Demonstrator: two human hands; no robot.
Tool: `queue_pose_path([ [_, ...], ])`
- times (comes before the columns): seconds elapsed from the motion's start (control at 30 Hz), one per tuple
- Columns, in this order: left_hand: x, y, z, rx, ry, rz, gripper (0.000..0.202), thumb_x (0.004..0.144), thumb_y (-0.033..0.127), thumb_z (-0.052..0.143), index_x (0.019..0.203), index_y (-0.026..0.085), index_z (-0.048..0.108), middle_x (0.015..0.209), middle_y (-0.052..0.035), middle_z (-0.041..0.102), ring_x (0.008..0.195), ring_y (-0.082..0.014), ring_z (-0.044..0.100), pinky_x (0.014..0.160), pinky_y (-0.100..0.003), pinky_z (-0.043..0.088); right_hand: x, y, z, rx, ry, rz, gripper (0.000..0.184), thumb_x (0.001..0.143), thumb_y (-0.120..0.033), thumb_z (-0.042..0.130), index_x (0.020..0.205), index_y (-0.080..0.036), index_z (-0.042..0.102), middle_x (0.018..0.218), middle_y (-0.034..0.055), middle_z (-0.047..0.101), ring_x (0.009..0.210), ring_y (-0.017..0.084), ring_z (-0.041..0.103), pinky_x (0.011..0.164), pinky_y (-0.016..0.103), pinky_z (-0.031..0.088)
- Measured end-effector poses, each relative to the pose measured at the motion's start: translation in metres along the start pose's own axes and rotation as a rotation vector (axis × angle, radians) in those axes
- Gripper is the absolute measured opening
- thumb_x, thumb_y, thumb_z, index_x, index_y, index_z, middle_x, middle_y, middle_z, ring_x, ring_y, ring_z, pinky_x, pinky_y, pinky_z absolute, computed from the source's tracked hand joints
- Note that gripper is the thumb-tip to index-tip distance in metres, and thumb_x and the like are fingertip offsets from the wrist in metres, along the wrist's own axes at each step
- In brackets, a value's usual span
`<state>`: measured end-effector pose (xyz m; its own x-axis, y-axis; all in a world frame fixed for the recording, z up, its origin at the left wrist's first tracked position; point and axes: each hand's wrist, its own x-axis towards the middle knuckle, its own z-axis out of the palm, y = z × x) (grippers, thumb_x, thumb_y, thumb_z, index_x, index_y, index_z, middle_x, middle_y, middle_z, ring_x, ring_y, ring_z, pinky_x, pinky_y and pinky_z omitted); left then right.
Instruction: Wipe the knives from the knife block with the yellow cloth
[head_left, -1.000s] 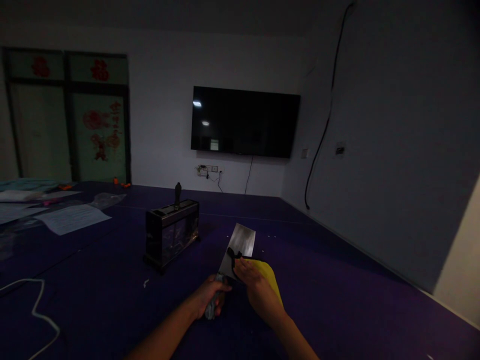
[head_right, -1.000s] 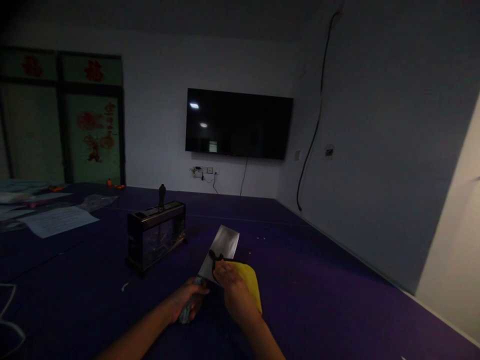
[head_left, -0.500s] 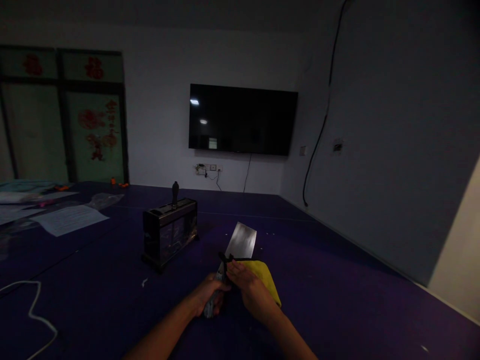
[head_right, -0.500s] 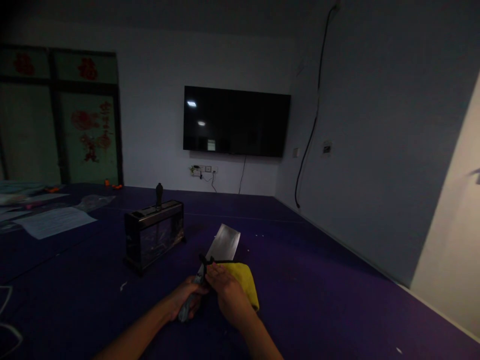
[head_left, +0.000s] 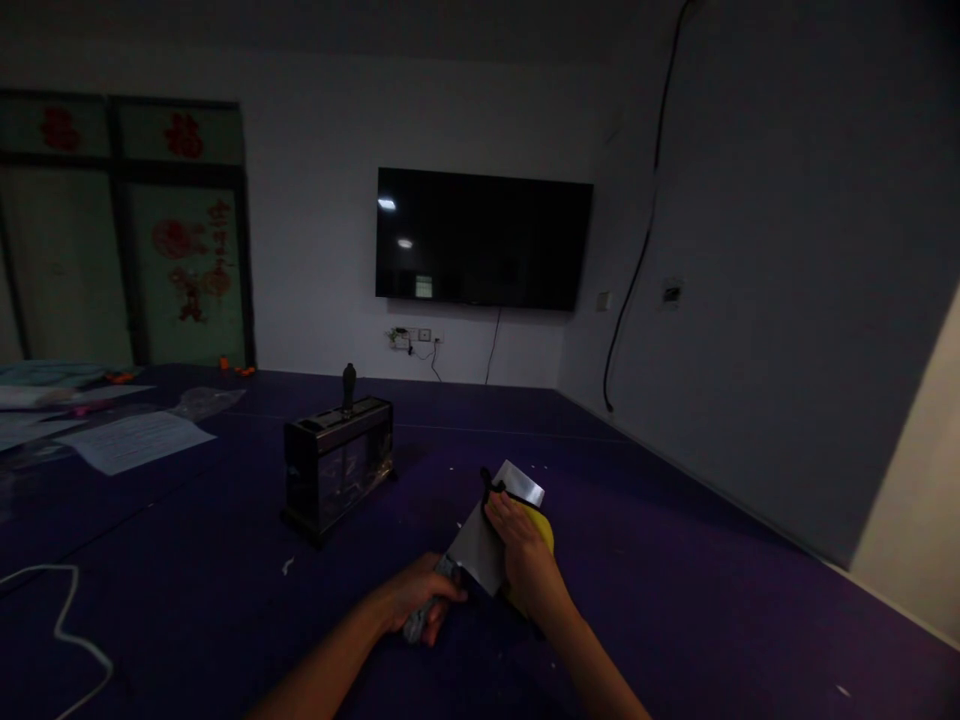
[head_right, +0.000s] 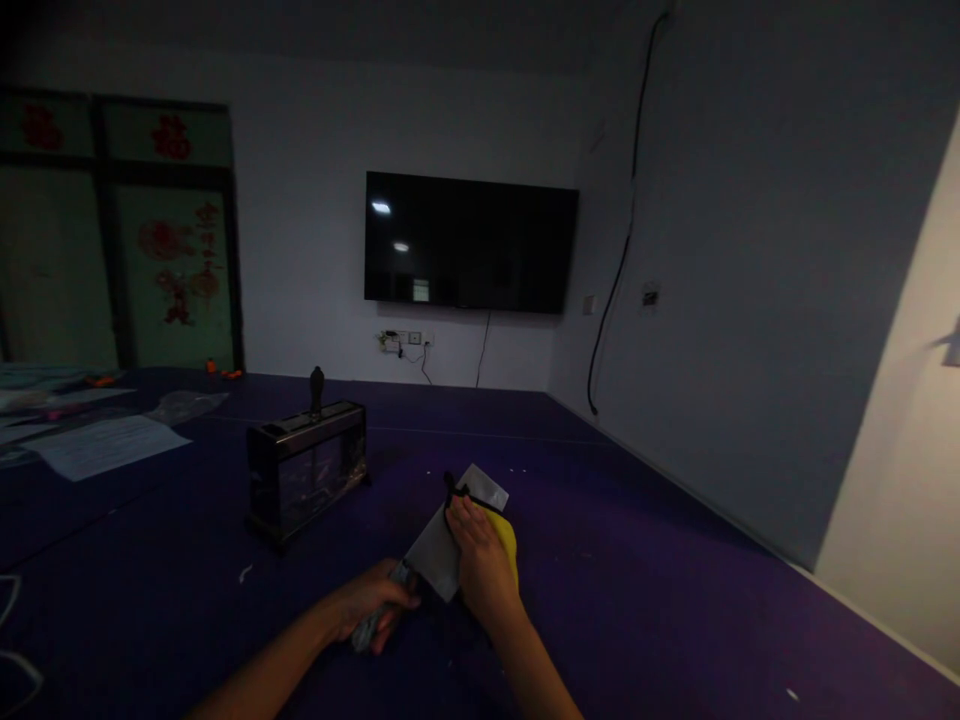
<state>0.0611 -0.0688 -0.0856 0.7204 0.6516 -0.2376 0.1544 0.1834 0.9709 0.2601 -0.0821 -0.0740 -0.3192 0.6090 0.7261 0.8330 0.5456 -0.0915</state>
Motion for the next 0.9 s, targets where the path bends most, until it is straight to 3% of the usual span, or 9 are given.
queue_pose_path([
  [0.33, -0.003, 0.001, 0.007, 0.060, 0.006, -0.043, 0.025, 0.055, 0.032, 0.065, 0.051, 0.017, 0.044, 0.031, 0.0062, 0.040, 0.026, -0.0125, 0.045, 0.027, -0.019, 0.034, -0.002, 0.019, -0.006, -0.036, 0.223, 0.141, 0.067, 0.071, 0.004, 0.026, 0.133, -0.019, 0.038, 0.140, 0.0063, 0.037, 0.131, 0.020, 0.025, 0.104, 0.047, 0.031],
  [0.57, -0.002, -0.002, 0.008, 0.067, 0.017, -0.012, 0.031, 0.057, 0.034, 0.066, 0.047, 0.016, 0.042, 0.031, 0.0051, 0.041, 0.025, -0.0111, 0.043, 0.027, -0.018, 0.033, -0.002, 0.021, -0.004, -0.056, 0.234, 0.139, 0.071, 0.069, 0.005, 0.027, 0.134, -0.021, 0.036, 0.140, 0.0055, 0.035, 0.131, 0.021, 0.026, 0.105, 0.048, 0.029],
  [0.77, -0.002, -0.001, 0.008, 0.043, 0.041, -0.035, 0.021, 0.059, 0.029, 0.065, 0.063, 0.017, 0.048, 0.032, 0.0074, 0.043, 0.025, -0.0122, 0.044, 0.028, -0.019, 0.035, -0.002, 0.020, -0.001, -0.052, 0.217, 0.140, 0.072, 0.070, 0.006, 0.026, 0.136, -0.022, 0.033, 0.142, 0.0040, 0.033, 0.131, 0.021, 0.026, 0.105, 0.047, 0.030],
  [0.9, -0.001, -0.003, 0.007, 0.025, 0.053, -0.024, 0.018, 0.058, 0.028, 0.062, 0.062, 0.017, 0.048, 0.032, 0.0072, 0.042, 0.025, -0.0121, 0.043, 0.027, -0.019, 0.033, -0.005, 0.021, -0.002, -0.056, 0.262, 0.180, 0.070, 0.072, 0.005, 0.026, 0.137, -0.021, 0.031, 0.142, 0.0055, 0.032, 0.132, 0.021, 0.024, 0.105, 0.049, 0.030],
])
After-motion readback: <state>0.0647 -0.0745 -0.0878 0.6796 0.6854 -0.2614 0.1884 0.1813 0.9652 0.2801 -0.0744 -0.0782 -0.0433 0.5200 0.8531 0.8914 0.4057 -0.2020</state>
